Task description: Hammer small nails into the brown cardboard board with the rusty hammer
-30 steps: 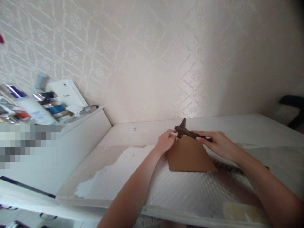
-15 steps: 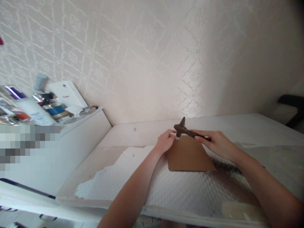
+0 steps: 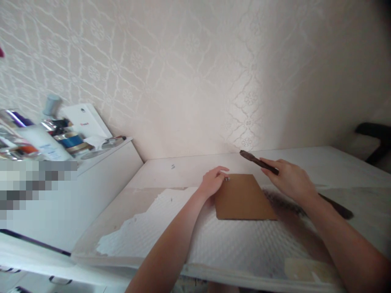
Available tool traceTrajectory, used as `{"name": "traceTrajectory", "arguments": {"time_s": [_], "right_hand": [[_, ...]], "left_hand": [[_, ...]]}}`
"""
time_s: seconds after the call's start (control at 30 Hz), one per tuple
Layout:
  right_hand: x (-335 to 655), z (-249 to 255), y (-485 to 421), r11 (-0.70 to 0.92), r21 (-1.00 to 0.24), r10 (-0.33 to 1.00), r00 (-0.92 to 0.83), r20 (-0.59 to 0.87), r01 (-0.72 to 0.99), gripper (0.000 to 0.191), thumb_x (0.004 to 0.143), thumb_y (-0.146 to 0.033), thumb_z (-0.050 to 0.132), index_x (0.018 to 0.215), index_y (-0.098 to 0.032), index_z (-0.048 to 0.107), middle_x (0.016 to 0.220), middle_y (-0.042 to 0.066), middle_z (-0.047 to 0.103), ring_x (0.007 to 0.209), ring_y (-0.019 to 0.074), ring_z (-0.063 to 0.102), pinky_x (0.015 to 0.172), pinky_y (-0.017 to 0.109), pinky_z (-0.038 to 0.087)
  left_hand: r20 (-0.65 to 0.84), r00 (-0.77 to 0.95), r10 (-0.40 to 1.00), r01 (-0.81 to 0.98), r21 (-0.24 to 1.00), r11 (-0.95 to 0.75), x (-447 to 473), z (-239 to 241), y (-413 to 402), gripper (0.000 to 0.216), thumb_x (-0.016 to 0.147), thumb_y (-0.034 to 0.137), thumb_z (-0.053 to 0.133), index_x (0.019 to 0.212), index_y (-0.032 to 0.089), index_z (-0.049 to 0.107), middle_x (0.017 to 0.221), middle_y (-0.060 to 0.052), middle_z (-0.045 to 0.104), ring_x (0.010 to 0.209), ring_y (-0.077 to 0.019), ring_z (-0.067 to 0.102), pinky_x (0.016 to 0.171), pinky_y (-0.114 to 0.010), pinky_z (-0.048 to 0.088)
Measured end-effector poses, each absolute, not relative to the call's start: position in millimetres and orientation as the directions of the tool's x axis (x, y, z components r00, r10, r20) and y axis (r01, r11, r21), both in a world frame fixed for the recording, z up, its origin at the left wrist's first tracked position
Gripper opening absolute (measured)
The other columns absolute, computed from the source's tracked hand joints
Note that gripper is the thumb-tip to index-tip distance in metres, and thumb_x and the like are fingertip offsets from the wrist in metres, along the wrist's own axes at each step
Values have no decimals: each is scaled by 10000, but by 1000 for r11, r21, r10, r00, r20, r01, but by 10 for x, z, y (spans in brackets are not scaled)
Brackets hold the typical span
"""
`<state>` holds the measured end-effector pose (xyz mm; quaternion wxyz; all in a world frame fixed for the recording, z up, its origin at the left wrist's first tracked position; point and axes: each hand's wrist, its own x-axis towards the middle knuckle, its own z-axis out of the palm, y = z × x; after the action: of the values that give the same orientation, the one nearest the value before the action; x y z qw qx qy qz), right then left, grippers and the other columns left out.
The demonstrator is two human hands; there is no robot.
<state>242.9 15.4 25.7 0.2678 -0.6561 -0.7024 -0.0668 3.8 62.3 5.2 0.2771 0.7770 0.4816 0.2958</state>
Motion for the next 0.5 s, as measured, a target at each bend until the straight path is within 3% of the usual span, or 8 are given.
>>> {"name": "traceTrajectory", "arguments": {"time_s": [0.2,0.5], "right_hand": [[2482,230,153,-180,-201,901,244,359,963,425,865,-418,401,1223,-264,569,938,134,658,741,282,643,617,370,460],[2569,121,227,-282,-236,903,341,262,930,423,843,-397,418,1203,-254,588,923,149,670,789,308,646,623,375,465]], "left_hand": [[301,539,787,682,393,-617,-4,181,536,377,805,174,376,991,269,690,1056,17,671,985,-163,573,953,-321,397],[318,538,781,705,338,-624,-6,182,506,364,790,166,406,960,282,706,1050,28,674,973,-162,575,945,-337,412]]}}
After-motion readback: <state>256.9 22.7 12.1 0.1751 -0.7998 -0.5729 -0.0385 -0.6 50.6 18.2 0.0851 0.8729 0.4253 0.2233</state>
